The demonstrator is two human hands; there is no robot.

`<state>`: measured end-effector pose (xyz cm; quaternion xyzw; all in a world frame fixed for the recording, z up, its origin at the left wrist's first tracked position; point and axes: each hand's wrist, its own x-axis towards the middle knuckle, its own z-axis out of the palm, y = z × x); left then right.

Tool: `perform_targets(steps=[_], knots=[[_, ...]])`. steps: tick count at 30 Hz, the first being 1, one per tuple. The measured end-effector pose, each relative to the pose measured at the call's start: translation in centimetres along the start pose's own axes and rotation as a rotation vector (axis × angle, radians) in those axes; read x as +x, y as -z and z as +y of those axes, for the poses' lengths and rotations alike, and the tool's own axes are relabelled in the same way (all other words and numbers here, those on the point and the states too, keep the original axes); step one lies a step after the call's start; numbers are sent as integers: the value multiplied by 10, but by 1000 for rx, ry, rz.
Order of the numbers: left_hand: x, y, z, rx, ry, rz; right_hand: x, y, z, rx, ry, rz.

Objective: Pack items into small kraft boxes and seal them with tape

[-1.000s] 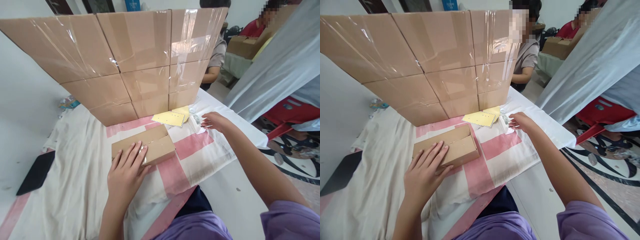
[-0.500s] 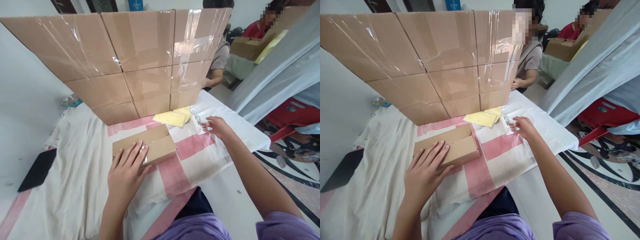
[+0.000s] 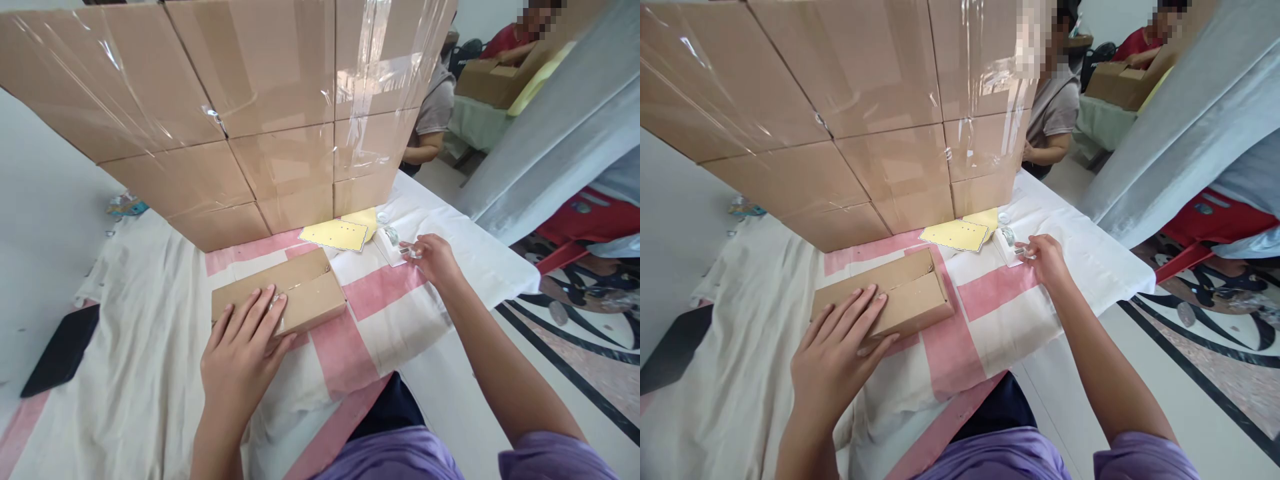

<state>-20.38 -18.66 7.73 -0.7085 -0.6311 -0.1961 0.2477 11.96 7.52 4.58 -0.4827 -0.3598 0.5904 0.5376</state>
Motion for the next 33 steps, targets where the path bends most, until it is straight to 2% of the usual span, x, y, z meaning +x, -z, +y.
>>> perform_targets(steps=[8,15,21,27,30,33], knots=[[1,0,0,0,1,-3,-8,0,5,-35,75,17],[0,-1,-2,2,-10,10,-13,5,-1,-437,168,221],[1,-1,-1,-1,5,6,-14,14,3,-659,-132,68],[2,-1,0,-7,6,1,-14,23,-7,-765,-172,-95],[2,0,0,-8,16,6,-12,24,-11,-730,-188,-185],[1,0,-1,-13,17,-12,-9,22,-10,-634,-203,-190]])
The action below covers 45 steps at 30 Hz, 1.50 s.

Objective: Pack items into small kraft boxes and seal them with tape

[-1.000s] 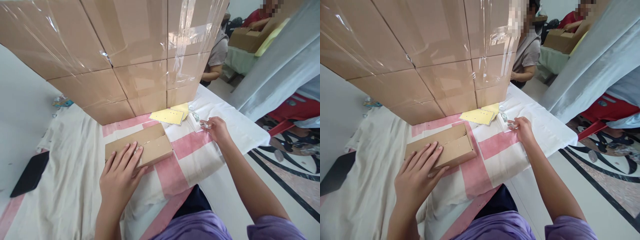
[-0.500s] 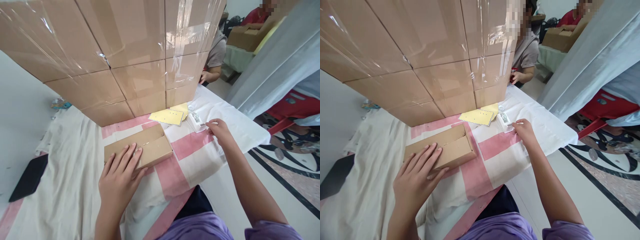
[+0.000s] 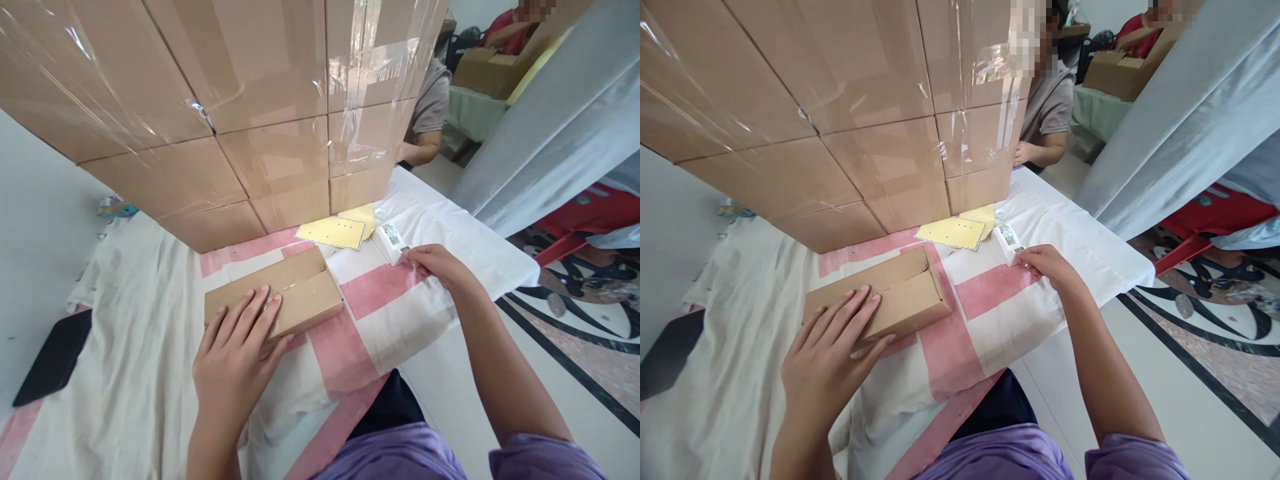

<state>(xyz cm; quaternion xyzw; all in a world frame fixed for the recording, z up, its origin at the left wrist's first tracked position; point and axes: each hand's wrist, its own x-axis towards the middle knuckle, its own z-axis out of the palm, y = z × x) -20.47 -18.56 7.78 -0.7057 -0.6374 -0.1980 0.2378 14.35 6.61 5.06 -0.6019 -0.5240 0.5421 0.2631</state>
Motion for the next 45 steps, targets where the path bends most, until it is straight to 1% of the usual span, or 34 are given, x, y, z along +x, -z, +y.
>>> perform_targets(steps=[4,6,8,16,18,21,22,26,30,32,37,41,45], knots=[[-1,-1,-1,-1,-4,8,4,-2,1,214,-37,4],[0,-1,-1,-2,-1,3,6,-2,2,277,-58,1],[0,0,-1,-4,-1,-9,7,-1,4,299,-63,-8],[2,0,0,-5,6,-16,7,-1,14,371,2,-35],[2,1,0,-4,5,-12,6,0,15,394,25,-75],[1,1,0,-5,3,-12,4,5,15,433,42,-176],[1,1,0,-5,5,-18,3,7,15,438,39,-188],[0,0,-1,-4,18,-22,1,13,15,432,35,-123],[-1,-2,-1,-4,18,-16,-1,15,15,392,54,-119],[-1,-2,-1,-5,16,-11,-1,12,16,390,67,-86],[-1,-2,-1,4,14,5,-3,-4,20,475,68,92],[0,-1,-1,2,11,-3,-8,-12,25,566,104,135],[0,-1,0,18,16,9,-10,-13,30,610,127,129]])
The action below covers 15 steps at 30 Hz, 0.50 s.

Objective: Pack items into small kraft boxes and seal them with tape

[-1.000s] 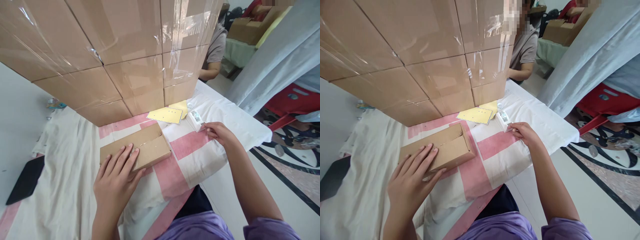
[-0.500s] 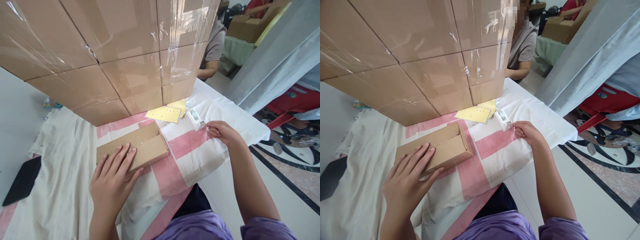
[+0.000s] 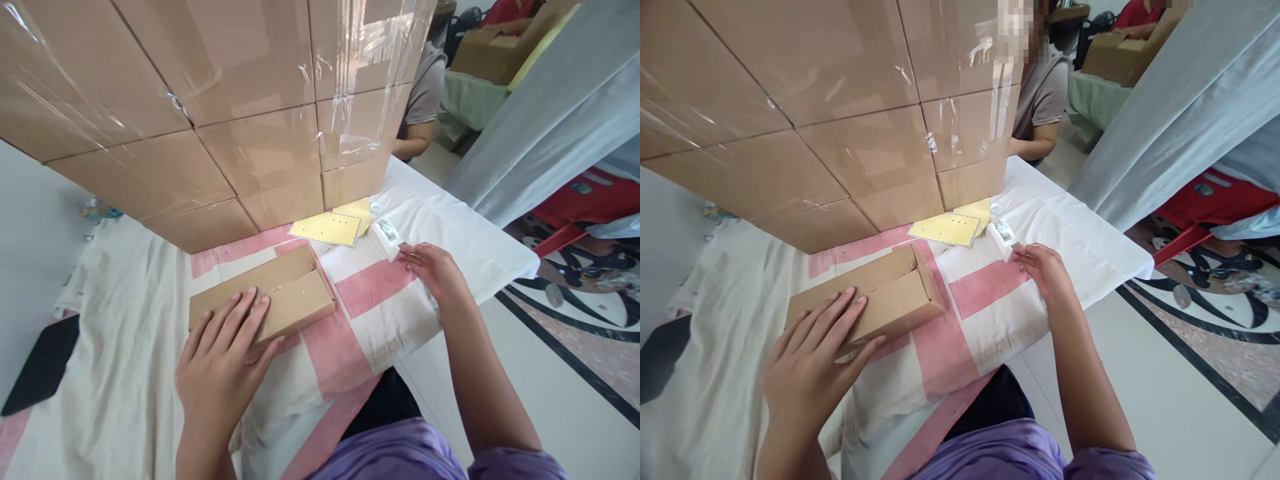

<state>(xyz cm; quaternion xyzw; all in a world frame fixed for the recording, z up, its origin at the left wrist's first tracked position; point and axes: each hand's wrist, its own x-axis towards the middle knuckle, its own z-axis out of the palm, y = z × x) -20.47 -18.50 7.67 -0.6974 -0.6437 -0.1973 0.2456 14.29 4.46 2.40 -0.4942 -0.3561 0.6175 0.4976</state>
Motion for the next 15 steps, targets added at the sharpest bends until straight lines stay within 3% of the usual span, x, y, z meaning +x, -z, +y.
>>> perform_targets(steps=[6,15], knots=[[0,0,0,-9,3,-6,-2,-3,4,-17,-49,112],[-1,0,1,-6,3,-11,-10,-6,15,-27,-27,136]])
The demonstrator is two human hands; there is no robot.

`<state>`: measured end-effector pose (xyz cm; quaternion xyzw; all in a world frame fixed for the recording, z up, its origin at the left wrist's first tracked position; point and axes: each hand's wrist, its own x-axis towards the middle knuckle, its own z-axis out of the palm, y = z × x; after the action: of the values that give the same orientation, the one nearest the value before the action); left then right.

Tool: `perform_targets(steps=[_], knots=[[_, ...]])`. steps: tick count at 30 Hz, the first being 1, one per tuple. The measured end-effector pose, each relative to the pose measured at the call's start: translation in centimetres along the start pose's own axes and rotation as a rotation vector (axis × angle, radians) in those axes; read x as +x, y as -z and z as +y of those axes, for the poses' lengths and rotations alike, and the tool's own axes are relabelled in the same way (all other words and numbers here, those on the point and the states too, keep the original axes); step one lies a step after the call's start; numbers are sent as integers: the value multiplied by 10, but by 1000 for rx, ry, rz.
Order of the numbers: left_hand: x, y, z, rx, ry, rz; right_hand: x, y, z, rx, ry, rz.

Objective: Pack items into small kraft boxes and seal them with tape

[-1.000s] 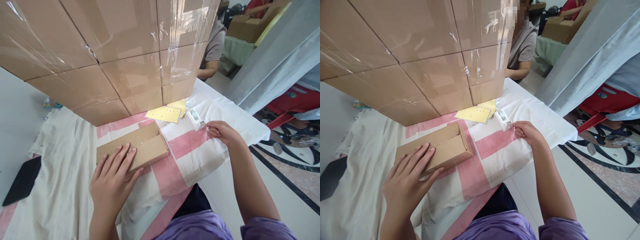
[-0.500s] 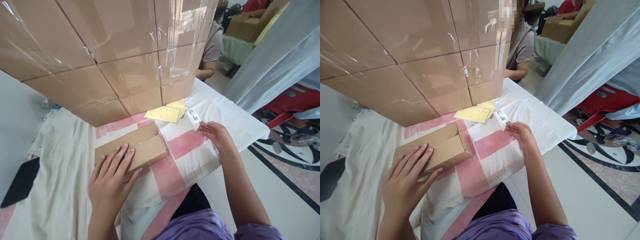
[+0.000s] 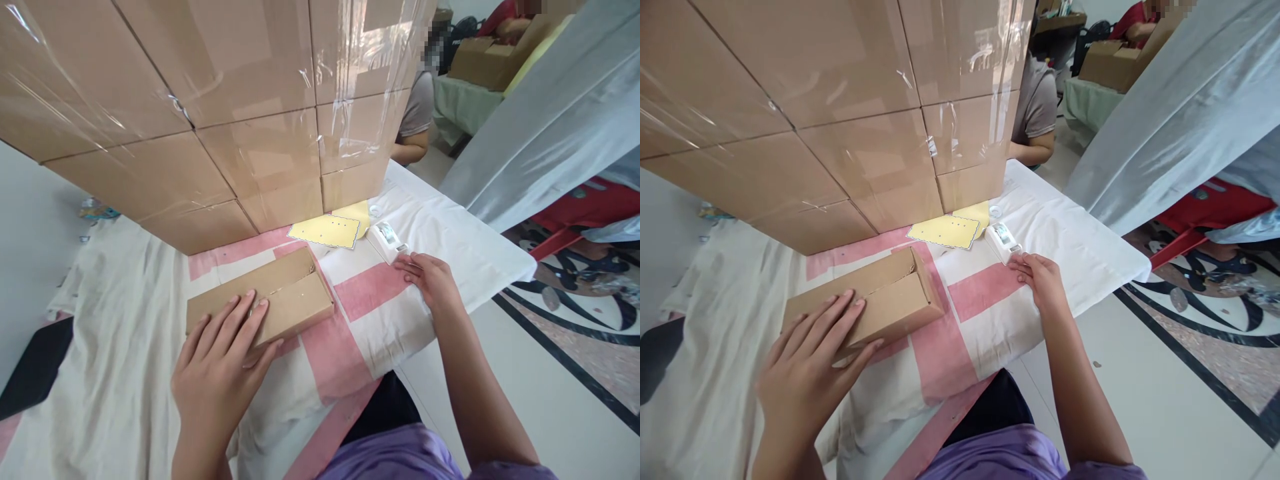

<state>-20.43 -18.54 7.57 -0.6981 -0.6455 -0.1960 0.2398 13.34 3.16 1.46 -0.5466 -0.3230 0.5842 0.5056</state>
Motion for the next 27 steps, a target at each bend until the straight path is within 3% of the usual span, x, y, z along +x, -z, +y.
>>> perform_targets(steps=[14,20,27], knots=[[1,0,1,-2,6,18,2,-3,8,-45,74,51],[1,1,1,-3,9,12,0,-3,14,-4,202,16],[1,0,1,1,6,11,0,-2,14,28,200,-2]])
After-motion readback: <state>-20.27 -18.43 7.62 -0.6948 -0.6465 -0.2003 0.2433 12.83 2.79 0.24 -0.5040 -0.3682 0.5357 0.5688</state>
